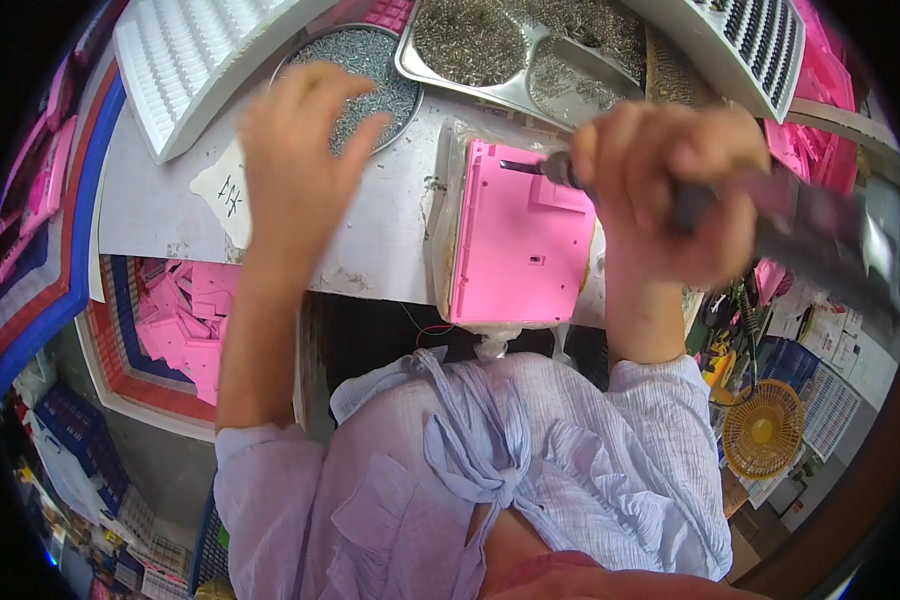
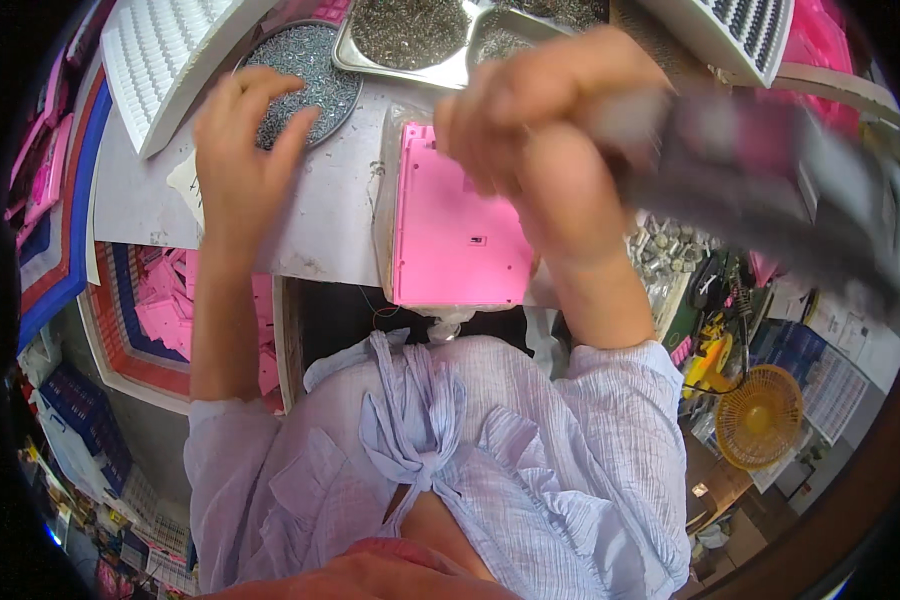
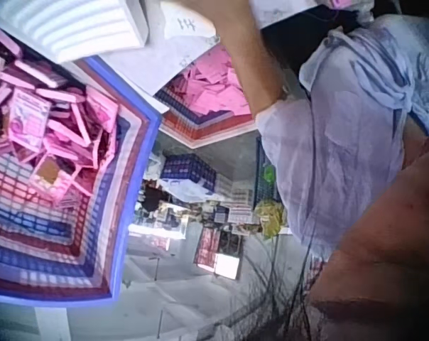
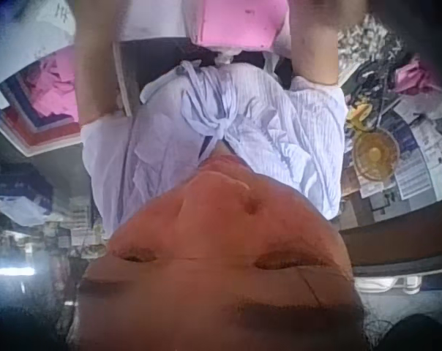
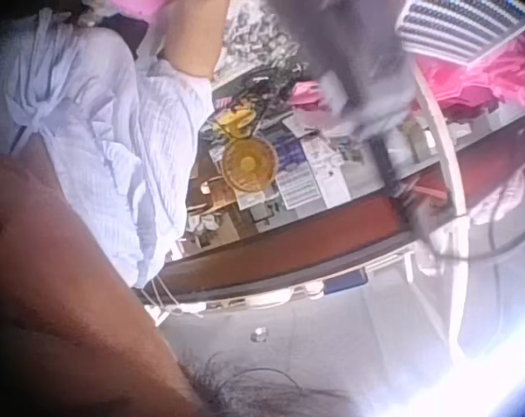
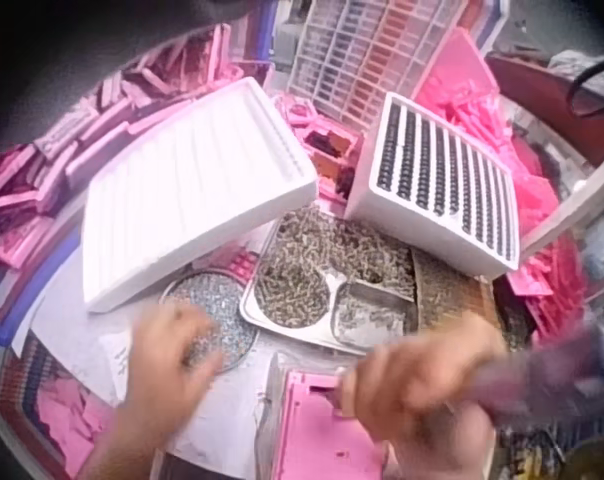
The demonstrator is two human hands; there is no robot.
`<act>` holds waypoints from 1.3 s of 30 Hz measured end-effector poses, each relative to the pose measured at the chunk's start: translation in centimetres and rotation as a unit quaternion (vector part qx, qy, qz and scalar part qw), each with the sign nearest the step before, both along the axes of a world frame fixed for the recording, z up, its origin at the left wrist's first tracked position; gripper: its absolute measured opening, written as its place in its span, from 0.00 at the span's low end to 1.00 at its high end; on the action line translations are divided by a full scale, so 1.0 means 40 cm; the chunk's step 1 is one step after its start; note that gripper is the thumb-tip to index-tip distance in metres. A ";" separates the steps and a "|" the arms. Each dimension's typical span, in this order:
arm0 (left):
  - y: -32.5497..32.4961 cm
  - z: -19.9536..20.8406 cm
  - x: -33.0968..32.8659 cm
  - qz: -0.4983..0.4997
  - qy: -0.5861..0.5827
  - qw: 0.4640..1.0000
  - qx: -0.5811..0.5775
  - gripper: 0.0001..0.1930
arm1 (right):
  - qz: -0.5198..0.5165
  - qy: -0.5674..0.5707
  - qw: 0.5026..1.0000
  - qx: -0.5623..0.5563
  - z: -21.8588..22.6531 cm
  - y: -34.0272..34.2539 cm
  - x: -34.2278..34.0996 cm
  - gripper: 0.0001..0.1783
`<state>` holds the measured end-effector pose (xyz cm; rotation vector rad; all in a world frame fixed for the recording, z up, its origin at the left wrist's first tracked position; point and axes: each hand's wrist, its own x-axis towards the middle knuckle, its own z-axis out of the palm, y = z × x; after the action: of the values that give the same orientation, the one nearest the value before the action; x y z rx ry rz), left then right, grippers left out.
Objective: Assembling and soldering components inside a pink plastic toy casing.
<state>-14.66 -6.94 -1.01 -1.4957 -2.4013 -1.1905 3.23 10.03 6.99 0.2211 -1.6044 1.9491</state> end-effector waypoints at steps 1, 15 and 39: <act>-0.003 -0.027 -0.027 0.006 0.035 0.999 -0.040 0.12 | -0.006 -0.003 1.000 0.001 -0.018 0.015 -0.019 0.17; 0.007 -0.077 -0.034 0.003 0.074 0.985 -0.154 0.06 | -0.002 -0.048 0.999 0.025 -0.095 0.025 -0.071 0.12; -0.055 -0.011 0.164 -0.137 -0.048 0.988 0.049 0.10 | -0.056 -0.058 0.994 0.072 -0.044 -0.067 -0.014 0.17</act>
<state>-8.10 -9.16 -1.44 -1.8190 -2.2064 -1.4413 2.65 7.35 5.23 0.0741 -1.7944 1.7930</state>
